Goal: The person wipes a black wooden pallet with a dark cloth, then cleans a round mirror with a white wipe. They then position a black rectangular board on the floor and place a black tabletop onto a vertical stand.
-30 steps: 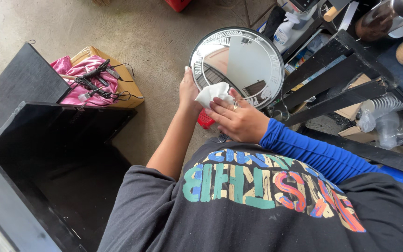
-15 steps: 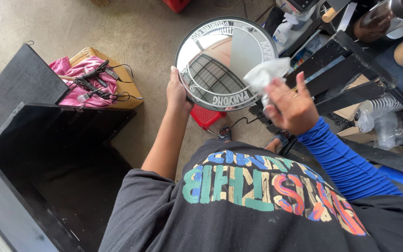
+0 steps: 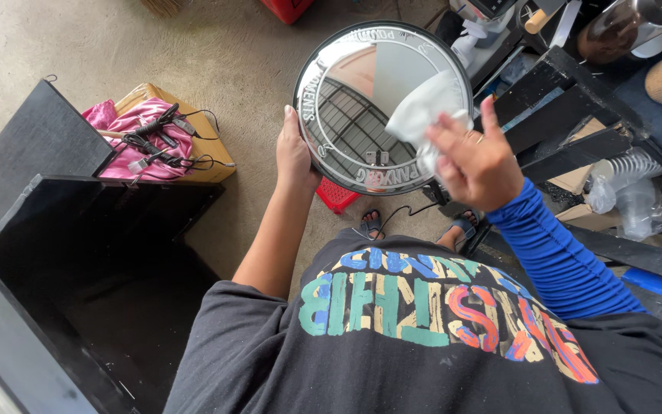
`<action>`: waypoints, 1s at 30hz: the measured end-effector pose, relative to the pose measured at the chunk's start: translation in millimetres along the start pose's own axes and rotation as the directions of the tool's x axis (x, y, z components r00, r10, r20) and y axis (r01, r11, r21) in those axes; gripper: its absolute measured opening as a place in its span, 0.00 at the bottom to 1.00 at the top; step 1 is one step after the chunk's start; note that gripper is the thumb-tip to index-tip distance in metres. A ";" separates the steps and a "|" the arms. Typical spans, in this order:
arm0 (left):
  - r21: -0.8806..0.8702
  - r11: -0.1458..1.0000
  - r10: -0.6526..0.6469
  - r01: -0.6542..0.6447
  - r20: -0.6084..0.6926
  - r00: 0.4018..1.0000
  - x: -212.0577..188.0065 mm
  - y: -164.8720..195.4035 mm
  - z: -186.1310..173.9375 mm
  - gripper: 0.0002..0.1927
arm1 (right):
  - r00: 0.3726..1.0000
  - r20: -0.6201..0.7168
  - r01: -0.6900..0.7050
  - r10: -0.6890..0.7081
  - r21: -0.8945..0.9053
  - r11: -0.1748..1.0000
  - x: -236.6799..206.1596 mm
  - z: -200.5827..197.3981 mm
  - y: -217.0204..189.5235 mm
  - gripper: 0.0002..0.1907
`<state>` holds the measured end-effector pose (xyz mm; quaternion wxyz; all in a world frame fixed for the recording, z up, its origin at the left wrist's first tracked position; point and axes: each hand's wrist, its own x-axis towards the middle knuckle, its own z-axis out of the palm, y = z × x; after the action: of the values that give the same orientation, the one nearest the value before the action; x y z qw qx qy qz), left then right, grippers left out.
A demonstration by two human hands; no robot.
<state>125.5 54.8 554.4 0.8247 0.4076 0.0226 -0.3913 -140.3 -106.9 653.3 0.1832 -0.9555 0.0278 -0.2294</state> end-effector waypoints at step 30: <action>-0.032 0.994 -0.110 0.109 -0.029 0.994 -10.8 -12.0 6.8 0.24 | 0.941 0.336 0.087 -0.038 -0.131 0.988 43.9 37.0 -19.1 0.36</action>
<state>108.2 52.5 554.8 0.8079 0.3991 0.0638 -0.4290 -85.1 -82.7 648.4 0.1087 -0.9916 -0.0175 -0.0680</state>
